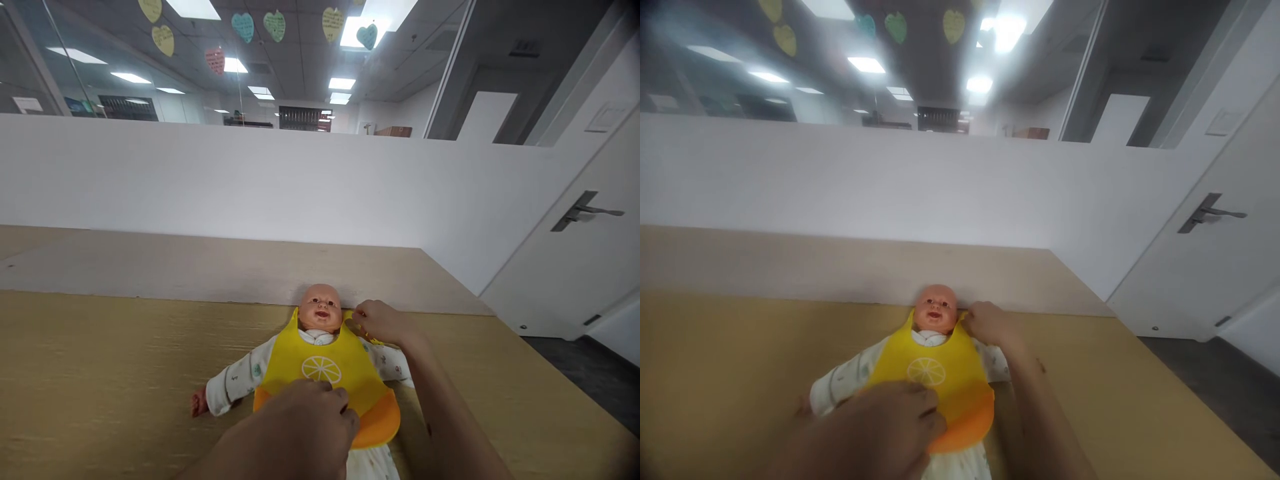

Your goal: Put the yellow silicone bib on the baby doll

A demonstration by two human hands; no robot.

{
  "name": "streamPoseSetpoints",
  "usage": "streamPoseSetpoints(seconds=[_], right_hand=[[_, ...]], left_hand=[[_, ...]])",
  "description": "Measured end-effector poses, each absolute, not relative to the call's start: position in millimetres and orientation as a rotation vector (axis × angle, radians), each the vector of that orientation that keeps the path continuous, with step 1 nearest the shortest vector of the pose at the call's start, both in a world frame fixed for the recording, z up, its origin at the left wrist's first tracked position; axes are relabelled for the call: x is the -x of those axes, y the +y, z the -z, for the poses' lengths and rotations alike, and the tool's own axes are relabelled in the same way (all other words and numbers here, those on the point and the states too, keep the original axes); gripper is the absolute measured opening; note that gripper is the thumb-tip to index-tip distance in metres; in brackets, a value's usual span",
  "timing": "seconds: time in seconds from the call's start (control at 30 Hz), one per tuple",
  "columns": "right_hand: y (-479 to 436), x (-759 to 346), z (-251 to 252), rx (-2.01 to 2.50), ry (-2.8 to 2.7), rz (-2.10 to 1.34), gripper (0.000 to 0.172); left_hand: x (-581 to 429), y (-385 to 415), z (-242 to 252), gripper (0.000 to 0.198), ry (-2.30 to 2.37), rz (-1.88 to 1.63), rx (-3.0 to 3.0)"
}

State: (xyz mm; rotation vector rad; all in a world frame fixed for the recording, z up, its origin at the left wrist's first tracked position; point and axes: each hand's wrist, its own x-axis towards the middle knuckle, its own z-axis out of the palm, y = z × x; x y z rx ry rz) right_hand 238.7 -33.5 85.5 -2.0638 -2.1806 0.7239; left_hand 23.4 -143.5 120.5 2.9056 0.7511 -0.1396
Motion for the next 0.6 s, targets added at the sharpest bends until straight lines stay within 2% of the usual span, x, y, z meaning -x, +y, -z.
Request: streamPoseSetpoints(seconds=[0.13, 0.27, 0.37, 0.47, 0.6], right_hand=[[-31, -233, -81, 2.093, -2.284, -0.648, 0.025], [-24, -229, -70, 2.061, -2.379, -0.559, 0.025], [-20, -228, -62, 2.063, -2.376, -0.544, 0.026], [-19, -229, -58, 2.045, -2.389, -0.544, 0.025], [-23, -226, -60, 2.022, -2.382, -0.529, 0.024]], left_hand=[[-16, -149, -127, 0.019, 0.774, 0.082, -2.853], [-9, -134, -127, 0.027, 0.82, -0.123, -2.613], [-8, -99, -110, 0.024, 0.942, -0.298, -2.475], [-1, -59, -84, 0.029, 1.214, -0.532, -2.471], [17, -25, -55, 0.029, 1.29, -0.485, -2.353]])
